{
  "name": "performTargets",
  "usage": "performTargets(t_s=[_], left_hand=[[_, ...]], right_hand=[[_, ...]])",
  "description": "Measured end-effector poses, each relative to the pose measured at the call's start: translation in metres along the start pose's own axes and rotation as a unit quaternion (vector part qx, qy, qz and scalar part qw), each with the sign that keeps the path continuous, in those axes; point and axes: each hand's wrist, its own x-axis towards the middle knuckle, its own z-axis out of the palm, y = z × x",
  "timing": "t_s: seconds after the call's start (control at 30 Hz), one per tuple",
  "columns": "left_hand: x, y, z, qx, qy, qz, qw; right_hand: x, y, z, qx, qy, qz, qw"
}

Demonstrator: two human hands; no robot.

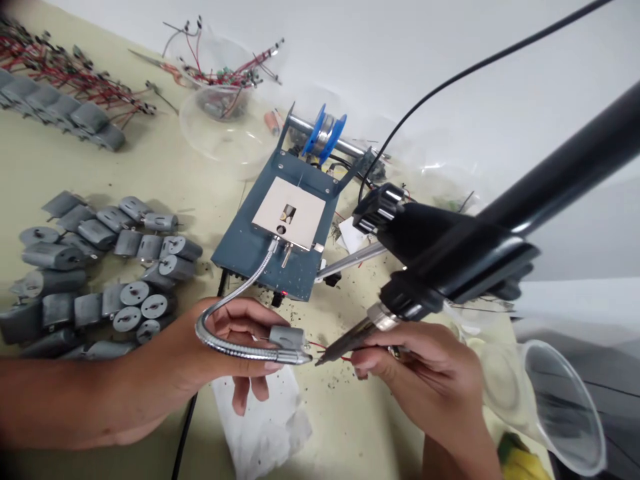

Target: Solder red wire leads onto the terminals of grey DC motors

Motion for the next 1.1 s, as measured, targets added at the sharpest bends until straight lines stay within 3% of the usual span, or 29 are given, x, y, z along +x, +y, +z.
performTargets(t_s=[0.23, 0.67, 1.1], left_hand=[[-0.0023, 0.0030, 0.0045, 0.000, 0.019, -0.002, 1.000], [-0.0043, 0.0001, 0.0022, -0.005, 0.013, -0.006, 1.000], [-0.0035, -0.0021, 0.0020, -0.010, 0.008, 0.001, 1.000]], right_hand=[[0.0010, -0.0001, -0.0014, -0.037, 0.005, 0.037, 0.999], [-0.0022, 0.0023, 0.0017, -0.015, -0.022, -0.013, 1.000], [0.0016, -0.0053, 0.0057, -0.051, -0.003, -0.017, 0.999]])
